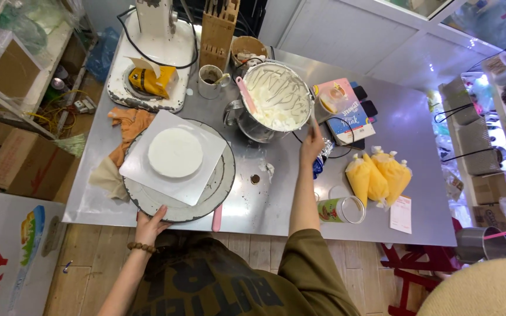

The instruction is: Icing and assembling layers of a cake on a turntable using an offset spatula.

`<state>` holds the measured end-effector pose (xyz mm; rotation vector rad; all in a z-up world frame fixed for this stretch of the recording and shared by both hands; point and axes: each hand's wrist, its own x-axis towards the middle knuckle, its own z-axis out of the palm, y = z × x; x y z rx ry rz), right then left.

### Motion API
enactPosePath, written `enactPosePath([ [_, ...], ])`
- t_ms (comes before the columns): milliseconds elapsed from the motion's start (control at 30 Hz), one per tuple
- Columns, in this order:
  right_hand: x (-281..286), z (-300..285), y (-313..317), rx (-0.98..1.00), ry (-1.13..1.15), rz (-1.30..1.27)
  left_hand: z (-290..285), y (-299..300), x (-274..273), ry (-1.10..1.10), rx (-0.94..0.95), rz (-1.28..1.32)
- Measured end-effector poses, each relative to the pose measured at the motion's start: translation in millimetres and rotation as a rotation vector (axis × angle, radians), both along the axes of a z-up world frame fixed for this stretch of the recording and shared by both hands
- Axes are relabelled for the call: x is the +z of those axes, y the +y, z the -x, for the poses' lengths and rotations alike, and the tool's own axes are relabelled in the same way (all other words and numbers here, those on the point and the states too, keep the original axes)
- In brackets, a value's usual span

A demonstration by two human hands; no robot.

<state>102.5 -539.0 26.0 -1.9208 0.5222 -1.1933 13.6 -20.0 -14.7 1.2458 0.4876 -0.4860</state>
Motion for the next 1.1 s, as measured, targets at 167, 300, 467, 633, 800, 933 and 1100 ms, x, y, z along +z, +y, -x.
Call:
enactPosePath([
  [167, -43.9, 42.9, -58.4, -0.062, 0.379, 0.297, -0.8, -1.0, 20.8, -0.013, 0.000, -0.005],
  [300, -25.1, 73.8, -60.5, -0.211, 0.410, 0.187, -0.5, 0.5, 21.6, -0.024, -0.018, -0.035],
  [467, -3.6, 47.9, -79.5, -0.114, -0.079, -0.335, -4.6, 5.4, 20.3, -0.035, -0.032, -0.044],
  [633, 20.3, 5.0, -67.2, 0.155, -0.017, -0.389, -13.9, 16.0, 24.9, -0.048, -0.079, -0.108],
  [800, -13.8, -4.1, -83.8, 0.065, 0.216, -0.193, -32.0, 32.6, 9.4, -0.085, -0.103, -0.176],
  [933, -52.4, 14.4, -117.4, 0.024, 0.579, -0.170, -47.5, 49.2, -15.5, -0.143, -0.093, -0.202],
  [1100, -53.1, 74.6, -132.9, 0.185, 0.692, -0.394, -73.4, 41.5, -8.7, -0.168, -0.105, -0.376],
])
